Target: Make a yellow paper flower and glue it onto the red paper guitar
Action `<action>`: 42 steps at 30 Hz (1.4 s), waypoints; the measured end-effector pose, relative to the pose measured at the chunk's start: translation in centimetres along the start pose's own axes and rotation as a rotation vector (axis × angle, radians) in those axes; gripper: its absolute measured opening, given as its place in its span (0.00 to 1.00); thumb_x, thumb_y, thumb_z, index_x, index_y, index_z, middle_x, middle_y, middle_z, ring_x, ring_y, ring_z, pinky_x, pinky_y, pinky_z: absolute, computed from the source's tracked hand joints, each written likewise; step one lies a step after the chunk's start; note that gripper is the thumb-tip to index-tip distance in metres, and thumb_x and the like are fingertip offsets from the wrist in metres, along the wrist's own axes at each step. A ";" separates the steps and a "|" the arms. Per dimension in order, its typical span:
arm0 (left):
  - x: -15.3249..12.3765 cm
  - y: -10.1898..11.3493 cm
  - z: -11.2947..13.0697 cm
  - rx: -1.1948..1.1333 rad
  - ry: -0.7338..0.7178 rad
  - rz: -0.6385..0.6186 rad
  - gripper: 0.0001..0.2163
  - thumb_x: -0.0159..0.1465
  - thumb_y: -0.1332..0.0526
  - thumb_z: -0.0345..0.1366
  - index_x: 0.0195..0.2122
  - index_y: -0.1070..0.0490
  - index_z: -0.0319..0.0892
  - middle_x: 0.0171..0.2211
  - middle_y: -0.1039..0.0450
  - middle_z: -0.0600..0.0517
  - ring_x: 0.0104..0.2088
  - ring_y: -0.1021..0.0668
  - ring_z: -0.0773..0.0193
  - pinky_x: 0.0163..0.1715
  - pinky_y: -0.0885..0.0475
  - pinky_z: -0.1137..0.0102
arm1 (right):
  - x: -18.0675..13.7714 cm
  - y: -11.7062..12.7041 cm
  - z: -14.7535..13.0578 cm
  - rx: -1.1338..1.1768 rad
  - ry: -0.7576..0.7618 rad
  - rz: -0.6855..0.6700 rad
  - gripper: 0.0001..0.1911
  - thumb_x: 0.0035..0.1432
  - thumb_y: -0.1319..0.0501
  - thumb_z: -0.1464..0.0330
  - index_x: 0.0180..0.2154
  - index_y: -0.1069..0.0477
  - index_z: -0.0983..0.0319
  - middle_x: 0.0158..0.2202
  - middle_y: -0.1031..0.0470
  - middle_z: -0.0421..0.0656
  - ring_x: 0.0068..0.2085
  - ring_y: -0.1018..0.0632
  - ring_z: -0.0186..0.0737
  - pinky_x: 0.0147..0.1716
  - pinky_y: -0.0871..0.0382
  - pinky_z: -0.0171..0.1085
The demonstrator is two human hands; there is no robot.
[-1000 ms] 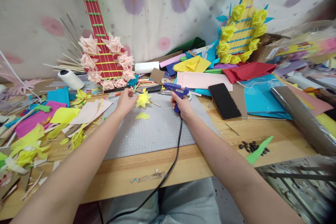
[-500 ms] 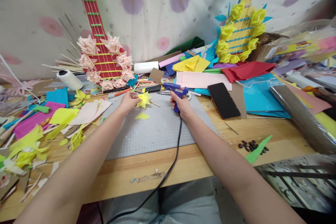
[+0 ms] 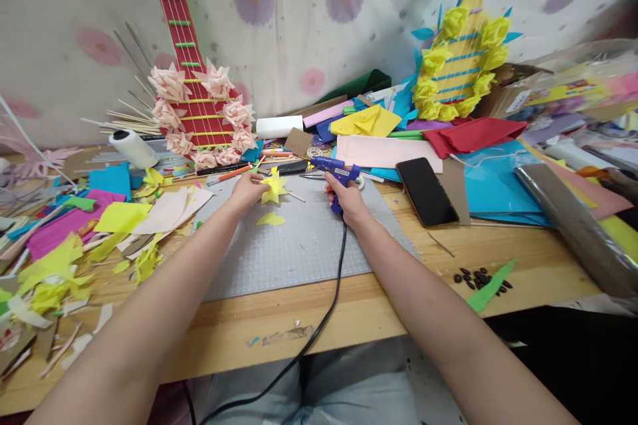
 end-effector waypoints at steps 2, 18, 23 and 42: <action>-0.2 0.0 0.0 -0.016 0.016 0.017 0.15 0.44 0.37 0.36 0.34 0.35 0.42 0.33 0.29 0.48 0.28 0.25 0.62 0.25 0.30 0.68 | 0.0 0.0 0.1 -0.006 0.003 0.001 0.20 0.41 0.38 0.52 0.22 0.36 0.62 0.19 0.34 0.37 0.16 0.38 0.25 0.13 0.43 0.29; -3.8 2.0 -1.9 -0.094 -0.032 0.168 0.07 0.53 0.44 0.36 0.33 0.34 0.41 0.33 0.30 0.50 0.27 0.25 0.66 0.27 0.31 0.70 | -0.3 -0.1 -0.1 -0.026 0.005 -0.005 0.20 0.40 0.37 0.52 0.22 0.36 0.62 0.19 0.34 0.36 0.15 0.38 0.25 0.12 0.43 0.29; -6.3 1.3 -3.8 0.254 -0.230 0.276 0.09 0.54 0.43 0.41 0.29 0.29 0.42 0.32 0.30 0.49 0.35 0.27 0.60 0.39 0.34 0.64 | -0.7 -0.1 -0.2 -0.067 0.018 0.013 0.19 0.40 0.37 0.52 0.23 0.35 0.62 0.19 0.32 0.37 0.15 0.38 0.26 0.12 0.43 0.30; -8.3 0.8 -4.2 0.423 -0.348 0.199 0.10 0.55 0.41 0.43 0.34 0.29 0.45 0.39 0.31 0.47 0.45 0.33 0.53 0.45 0.40 0.59 | -1.5 -0.7 -0.1 -0.291 0.098 -0.033 0.20 0.43 0.39 0.51 0.20 0.32 0.63 0.14 0.37 0.37 0.14 0.38 0.27 0.15 0.44 0.30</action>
Point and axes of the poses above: each hand's wrist, its own x-axis towards the middle knuckle, its own y-axis out of the back of the hand, z = x × y, the point moved 2 cm from there along x, towards the middle knuckle
